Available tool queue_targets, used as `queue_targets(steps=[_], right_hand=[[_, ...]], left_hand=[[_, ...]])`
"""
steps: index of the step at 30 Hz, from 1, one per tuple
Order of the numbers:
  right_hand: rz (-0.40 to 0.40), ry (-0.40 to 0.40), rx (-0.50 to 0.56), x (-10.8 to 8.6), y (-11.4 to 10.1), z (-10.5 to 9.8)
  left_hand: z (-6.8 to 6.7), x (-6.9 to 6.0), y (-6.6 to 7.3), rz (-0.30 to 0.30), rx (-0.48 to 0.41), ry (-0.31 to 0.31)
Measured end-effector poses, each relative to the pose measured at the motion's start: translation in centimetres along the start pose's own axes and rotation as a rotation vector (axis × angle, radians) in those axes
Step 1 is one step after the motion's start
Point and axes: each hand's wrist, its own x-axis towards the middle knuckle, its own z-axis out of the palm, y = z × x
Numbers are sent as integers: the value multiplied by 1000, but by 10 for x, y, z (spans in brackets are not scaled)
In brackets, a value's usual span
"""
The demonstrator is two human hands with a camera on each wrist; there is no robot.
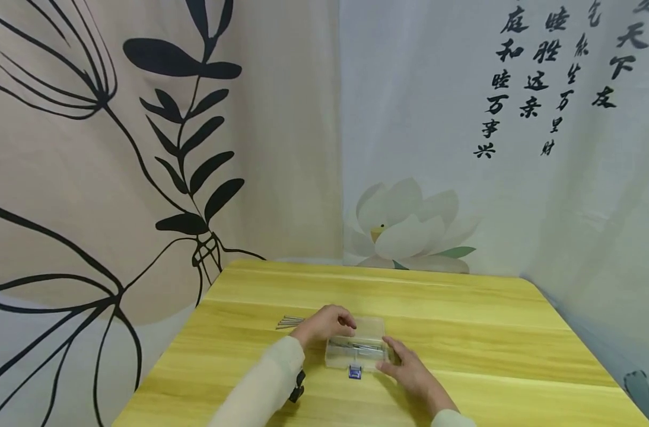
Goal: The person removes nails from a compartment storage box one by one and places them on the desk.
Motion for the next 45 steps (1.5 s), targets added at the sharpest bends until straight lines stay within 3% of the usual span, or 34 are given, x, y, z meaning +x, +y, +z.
queue_targets(steps=[18, 28, 40, 45], right_hand=[[-4, 1, -29, 7, 0, -1], [4, 13, -40, 4, 0, -2], [12, 11, -22, 4, 2, -1], [12, 10, -28, 3, 2, 0]], left_hand=[[24, 12, -8, 19, 40, -28], [28, 11, -8, 1, 32, -23], [31, 17, -11, 80, 116, -23], [31, 19, -13, 64, 114, -36]])
